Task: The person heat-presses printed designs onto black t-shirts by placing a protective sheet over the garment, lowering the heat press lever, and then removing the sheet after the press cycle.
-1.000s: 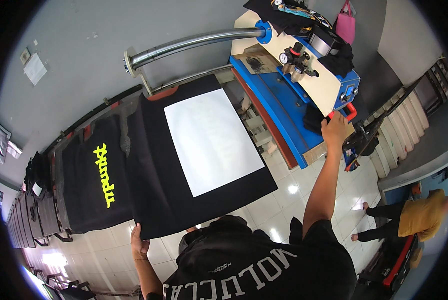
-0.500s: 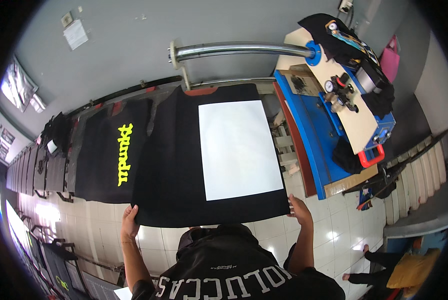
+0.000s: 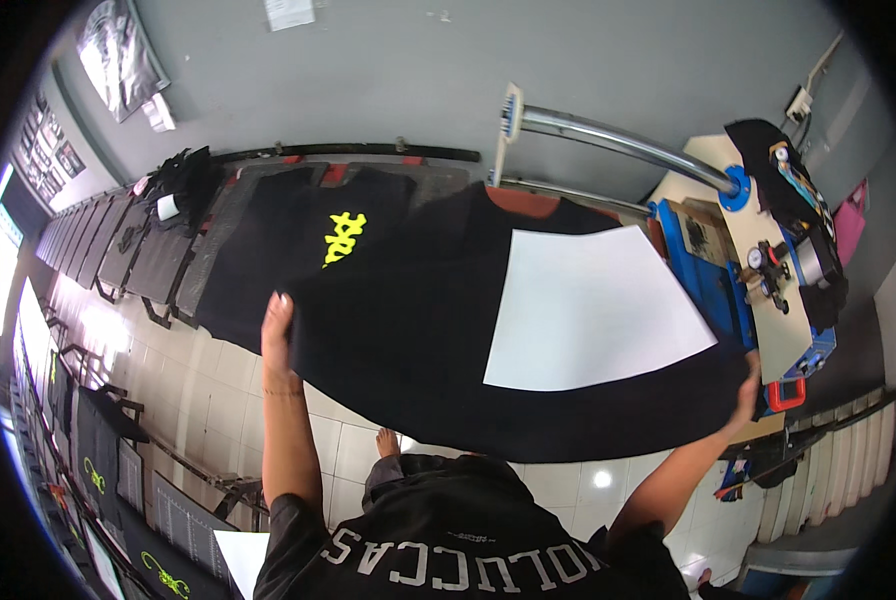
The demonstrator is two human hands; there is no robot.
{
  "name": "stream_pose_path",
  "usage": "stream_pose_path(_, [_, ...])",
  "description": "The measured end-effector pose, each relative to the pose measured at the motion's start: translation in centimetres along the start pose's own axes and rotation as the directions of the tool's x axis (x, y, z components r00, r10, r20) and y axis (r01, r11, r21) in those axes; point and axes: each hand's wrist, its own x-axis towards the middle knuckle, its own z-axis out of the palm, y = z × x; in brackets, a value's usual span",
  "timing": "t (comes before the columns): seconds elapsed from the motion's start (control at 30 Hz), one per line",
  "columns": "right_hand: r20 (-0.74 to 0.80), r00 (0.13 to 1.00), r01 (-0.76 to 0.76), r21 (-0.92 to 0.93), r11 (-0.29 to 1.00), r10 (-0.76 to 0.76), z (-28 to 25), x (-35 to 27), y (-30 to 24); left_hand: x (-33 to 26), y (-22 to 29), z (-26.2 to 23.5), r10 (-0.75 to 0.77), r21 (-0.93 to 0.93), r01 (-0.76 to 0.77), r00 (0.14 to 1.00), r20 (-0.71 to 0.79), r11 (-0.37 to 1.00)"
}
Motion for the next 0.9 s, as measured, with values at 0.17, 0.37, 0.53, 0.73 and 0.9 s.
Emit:
stream_pose_path(0.17, [0.126,0.967,0.144,0.454,0.879,-0.224,18.3,8.9,-8.4,7.1,13.7,-3.2,0.242,-0.133,-0.238,0.970,0.014,0.962])
stream_pose_path(0.37, [0.355,0.935,-0.062,0.198,0.978,-0.012,39.3,18.2,-4.2,17.8,28.4,-10.9,0.340,0.097,-0.328,0.928,-0.155,0.940])
stream_pose_path(0.53, [0.355,0.897,-0.272,-0.026,0.962,0.263,50.8,20.4,8.4,29.7,29.9,-21.0,0.176,0.282,-0.078,0.923,-0.341,0.956])
stream_pose_path(0.73, [0.307,0.935,-0.178,-0.017,0.984,0.175,58.8,21.2,14.6,40.5,30.0,-28.5,0.155,0.279,-0.110,0.977,-0.146,0.954])
stream_pose_path(0.9, [0.363,0.931,-0.037,0.197,0.980,-0.038,61.4,19.0,9.9,39.2,35.6,-28.4,0.354,0.184,-0.340,0.934,-0.052,0.922])
